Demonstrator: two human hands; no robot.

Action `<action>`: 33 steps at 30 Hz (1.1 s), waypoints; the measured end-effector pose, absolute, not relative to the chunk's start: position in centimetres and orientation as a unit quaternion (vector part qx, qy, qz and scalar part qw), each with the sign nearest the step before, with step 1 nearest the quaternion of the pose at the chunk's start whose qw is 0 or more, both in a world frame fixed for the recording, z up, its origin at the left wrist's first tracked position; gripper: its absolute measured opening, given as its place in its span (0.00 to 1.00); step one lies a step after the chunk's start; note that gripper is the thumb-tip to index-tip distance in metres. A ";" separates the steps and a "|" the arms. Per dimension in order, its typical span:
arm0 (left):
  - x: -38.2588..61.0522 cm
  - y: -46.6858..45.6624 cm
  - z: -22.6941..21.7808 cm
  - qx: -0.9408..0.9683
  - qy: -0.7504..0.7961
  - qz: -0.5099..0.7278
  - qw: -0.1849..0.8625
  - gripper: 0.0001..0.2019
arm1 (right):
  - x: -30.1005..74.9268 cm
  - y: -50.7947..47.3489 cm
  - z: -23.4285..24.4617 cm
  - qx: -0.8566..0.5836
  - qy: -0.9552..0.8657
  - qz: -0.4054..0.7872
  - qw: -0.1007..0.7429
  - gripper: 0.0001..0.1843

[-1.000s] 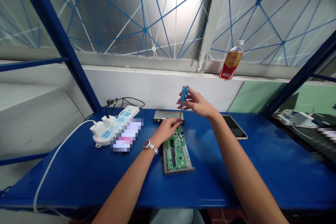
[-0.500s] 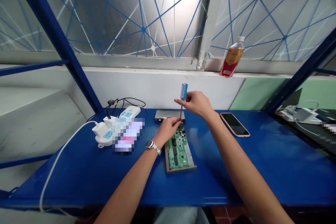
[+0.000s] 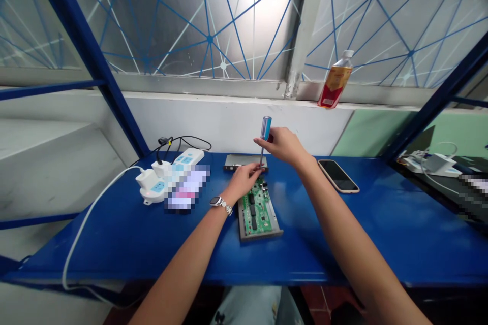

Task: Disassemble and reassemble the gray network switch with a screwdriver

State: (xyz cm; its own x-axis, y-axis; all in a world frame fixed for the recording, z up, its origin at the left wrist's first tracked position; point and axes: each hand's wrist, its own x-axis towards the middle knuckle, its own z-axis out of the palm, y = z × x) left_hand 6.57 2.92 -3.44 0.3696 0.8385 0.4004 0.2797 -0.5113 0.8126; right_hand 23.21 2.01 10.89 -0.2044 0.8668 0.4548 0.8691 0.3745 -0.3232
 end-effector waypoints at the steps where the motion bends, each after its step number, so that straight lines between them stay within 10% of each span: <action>1: 6.6 2.9 -3.4 0.759 0.362 0.424 0.337 0.15 | 23.3 2.0 10.9 -0.549 -0.783 0.005 0.294 0.22; 18: 6.7 2.3 -2.7 0.746 0.373 0.425 0.352 0.11 | 23.7 1.8 10.5 -0.590 -0.755 0.044 0.285 0.31; 33: 6.6 2.9 -3.7 0.759 0.356 0.436 0.328 0.15 | 25.0 2.4 10.4 -0.480 -0.810 0.186 0.281 0.16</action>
